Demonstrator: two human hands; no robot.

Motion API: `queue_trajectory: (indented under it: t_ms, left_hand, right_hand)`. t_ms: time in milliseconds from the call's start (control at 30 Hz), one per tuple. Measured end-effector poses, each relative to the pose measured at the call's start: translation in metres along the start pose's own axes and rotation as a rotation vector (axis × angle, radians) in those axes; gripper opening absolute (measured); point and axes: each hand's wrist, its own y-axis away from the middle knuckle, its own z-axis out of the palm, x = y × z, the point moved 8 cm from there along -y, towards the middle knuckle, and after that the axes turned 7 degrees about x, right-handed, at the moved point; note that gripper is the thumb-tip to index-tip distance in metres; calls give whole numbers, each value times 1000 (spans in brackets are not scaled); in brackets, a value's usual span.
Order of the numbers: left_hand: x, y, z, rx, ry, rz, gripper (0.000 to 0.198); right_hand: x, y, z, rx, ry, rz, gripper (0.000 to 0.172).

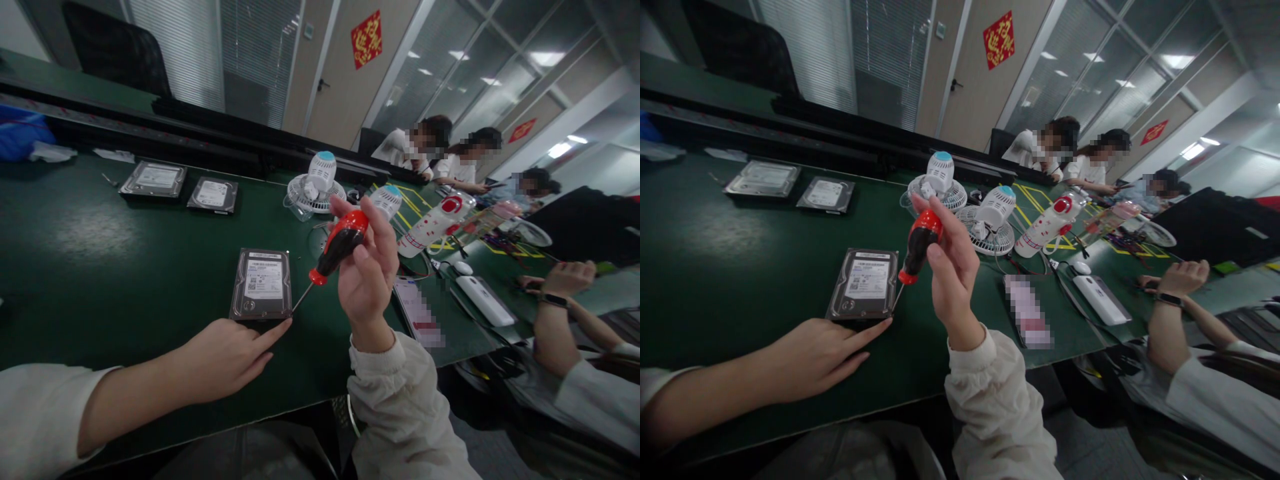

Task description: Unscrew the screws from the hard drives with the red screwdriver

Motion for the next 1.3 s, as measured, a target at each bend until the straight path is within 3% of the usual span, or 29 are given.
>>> queue_trajectory:
  t_ms: [233,433,633,833,1000,1200,1300]
  left_hand:
    - [-1,-2,2,-35,-13,-9,59]
    - [0,-2,-1,6,-22,5,59]
    - [-2,-1,3,-37,-17,-15,59]
    - [-2,0,4,-32,-19,-4,60]
    - [-2,-1,3,-25,-18,-5,59]
    - [-3,0,6,-48,-23,-14,59]
    - [-3,-1,5,-60,-26,-19,60]
  right_hand:
    - [-4,0,-3,59,37,-55,46]
    - [-2,-1,2,-21,-45,11,40]
    - [-5,-3,-8,110,-52,-47,41]
    - [-4,-3,0,25,-100,9,34]
    - [-4,-2,-11,144,-69,-18,44]
    - [-2,-2,1,-6,-104,19,43]
    - [-2,-2,-3,55,13,-20,45]
